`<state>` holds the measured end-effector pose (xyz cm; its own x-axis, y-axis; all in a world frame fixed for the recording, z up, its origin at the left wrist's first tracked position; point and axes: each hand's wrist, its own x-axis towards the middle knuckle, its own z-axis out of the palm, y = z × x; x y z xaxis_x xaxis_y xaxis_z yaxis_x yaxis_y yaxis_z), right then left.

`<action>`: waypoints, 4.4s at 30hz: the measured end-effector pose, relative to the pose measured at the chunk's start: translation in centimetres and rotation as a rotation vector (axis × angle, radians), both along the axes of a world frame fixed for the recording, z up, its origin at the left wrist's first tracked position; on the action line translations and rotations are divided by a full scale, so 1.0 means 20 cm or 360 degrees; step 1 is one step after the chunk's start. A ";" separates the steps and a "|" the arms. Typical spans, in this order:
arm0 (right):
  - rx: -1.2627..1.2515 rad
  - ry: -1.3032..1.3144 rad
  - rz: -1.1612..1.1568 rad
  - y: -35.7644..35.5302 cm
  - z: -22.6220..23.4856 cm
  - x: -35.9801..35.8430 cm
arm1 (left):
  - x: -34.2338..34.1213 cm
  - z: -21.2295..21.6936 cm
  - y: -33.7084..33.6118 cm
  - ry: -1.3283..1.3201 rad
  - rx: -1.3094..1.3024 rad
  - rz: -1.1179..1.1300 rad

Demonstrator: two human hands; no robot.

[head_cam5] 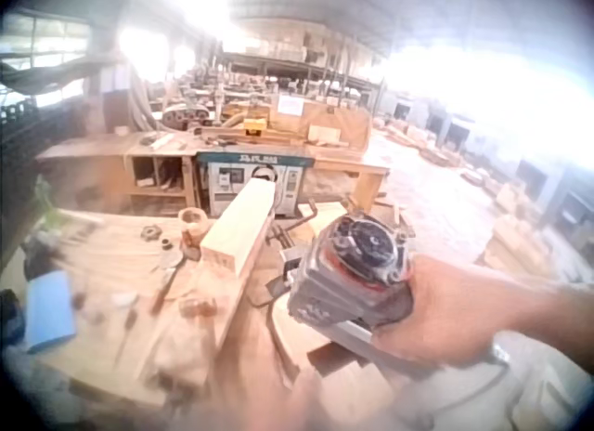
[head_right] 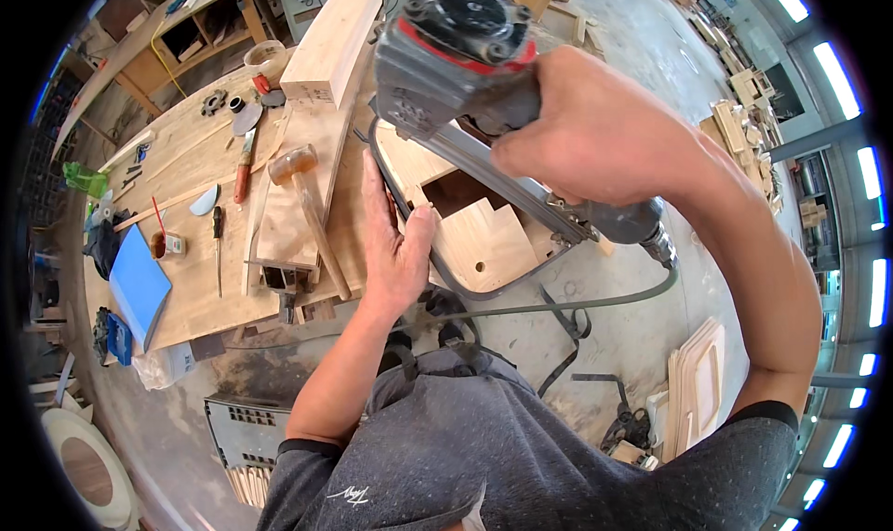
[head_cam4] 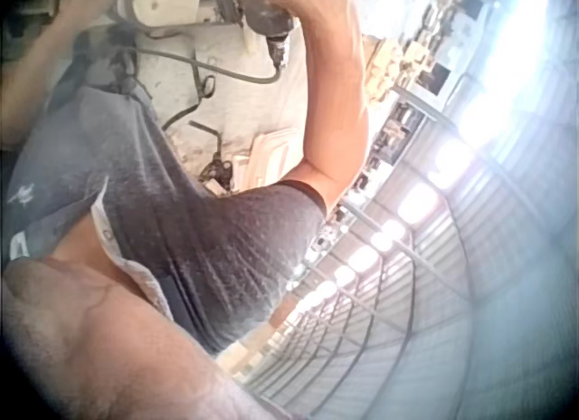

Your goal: The person assembles a wooden chair seat by securing a black strap around the frame using a rubber mallet and a pneumatic nail gun. The person rotates the seat to access different sides, uses clamps to hold the strap in place, and finishes by placing the assembled unit on the floor.

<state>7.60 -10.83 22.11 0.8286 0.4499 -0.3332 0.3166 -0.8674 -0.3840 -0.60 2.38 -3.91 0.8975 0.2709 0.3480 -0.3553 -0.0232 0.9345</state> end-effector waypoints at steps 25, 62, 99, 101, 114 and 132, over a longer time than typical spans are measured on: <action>-0.0037 -0.0144 0.0162 0.18 -0.09 0.07 | 0.02 -0.03 -0.01 -0.0088 0.0111 0.0151; -0.0124 0.0014 0.0056 0.19 -0.07 0.22 | 0.02 -0.03 -0.01 -0.0087 0.0128 0.0178; -0.0384 -0.0053 0.0149 0.28 -0.02 0.26 | 0.03 -0.05 -0.02 -0.0131 0.0078 0.0161; -0.0354 -0.0076 0.0175 0.28 -0.01 0.23 | 0.03 -0.03 -0.02 -0.0087 0.0028 0.0102; 0.0930 0.0253 -0.0593 -0.18 0.02 -0.50 | -0.56 0.03 0.05 -0.0473 0.0402 0.0023; 0.2608 0.1553 -0.0085 0.44 -0.82 -0.93 | -1.16 0.54 0.35 0.0496 0.1844 0.0409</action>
